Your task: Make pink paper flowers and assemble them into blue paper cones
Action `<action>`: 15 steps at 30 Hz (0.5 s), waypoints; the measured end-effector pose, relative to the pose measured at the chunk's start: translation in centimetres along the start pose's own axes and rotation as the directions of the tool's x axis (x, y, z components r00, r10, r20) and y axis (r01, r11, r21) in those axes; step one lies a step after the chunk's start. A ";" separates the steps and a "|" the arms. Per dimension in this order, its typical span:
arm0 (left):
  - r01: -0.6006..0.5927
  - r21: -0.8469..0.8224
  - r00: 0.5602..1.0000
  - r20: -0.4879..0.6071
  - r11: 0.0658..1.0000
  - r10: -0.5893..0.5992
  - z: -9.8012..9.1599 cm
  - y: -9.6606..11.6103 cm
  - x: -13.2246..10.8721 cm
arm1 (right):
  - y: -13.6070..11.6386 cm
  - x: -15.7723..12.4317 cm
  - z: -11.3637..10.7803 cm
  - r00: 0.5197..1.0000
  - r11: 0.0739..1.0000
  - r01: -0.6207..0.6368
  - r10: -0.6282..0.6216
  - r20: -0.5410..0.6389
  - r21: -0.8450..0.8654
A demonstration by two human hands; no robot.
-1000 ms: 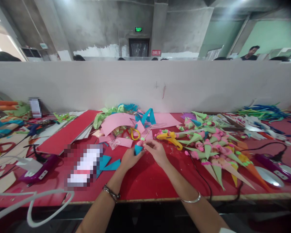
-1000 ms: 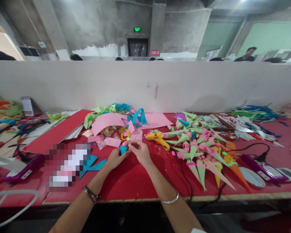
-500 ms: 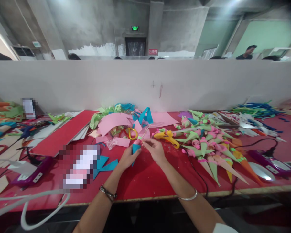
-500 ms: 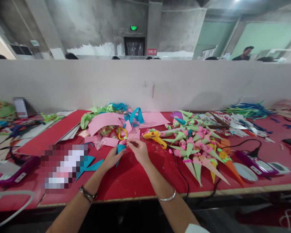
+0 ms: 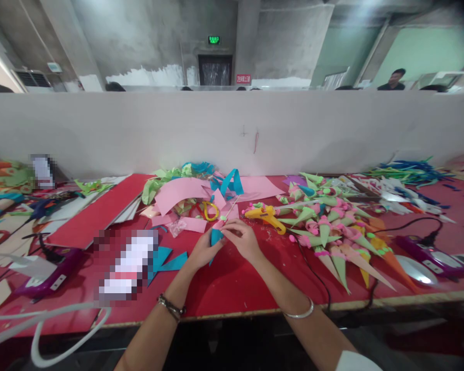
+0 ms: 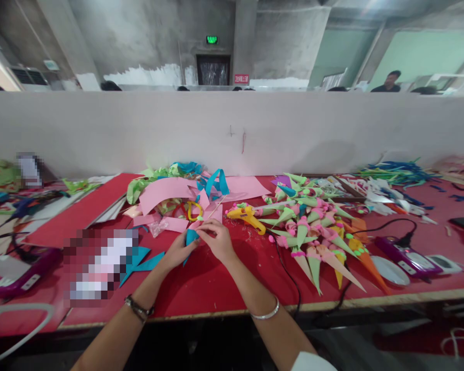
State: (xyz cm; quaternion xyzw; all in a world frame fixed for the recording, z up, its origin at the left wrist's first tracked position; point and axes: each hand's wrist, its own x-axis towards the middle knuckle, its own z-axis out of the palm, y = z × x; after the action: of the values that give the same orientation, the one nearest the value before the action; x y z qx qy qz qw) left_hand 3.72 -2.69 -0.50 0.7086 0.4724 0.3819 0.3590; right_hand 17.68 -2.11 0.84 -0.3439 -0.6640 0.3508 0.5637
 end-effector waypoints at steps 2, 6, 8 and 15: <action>-0.015 0.011 1.000 -0.012 1.000 0.015 0.0 0.1 0.0 | 0.1 0.0 0.1 1.000 0.999 -0.014 0.015 -0.005 0.036; -0.047 0.024 0.999 -0.024 0.999 0.048 0.0 0.1 -0.1 | 0.3 0.0 0.1 0.999 0.998 -0.047 0.048 -0.013 0.033; -0.060 0.042 0.998 -0.024 0.997 0.061 0.0 0.1 -0.1 | 0.3 0.1 0.0 0.999 0.999 -0.050 0.050 0.004 -0.007; -0.062 0.126 0.998 -0.011 0.990 0.064 -0.1 0.2 -0.1 | 0.3 0.2 -0.1 0.998 0.999 -0.051 0.051 0.021 -0.002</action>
State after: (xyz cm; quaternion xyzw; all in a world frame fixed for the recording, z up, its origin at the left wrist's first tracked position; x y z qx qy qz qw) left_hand 3.64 -2.86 -0.32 0.7414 0.4755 0.3680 0.2980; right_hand 17.76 -1.76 0.66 -0.3573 -0.6612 0.3682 0.5473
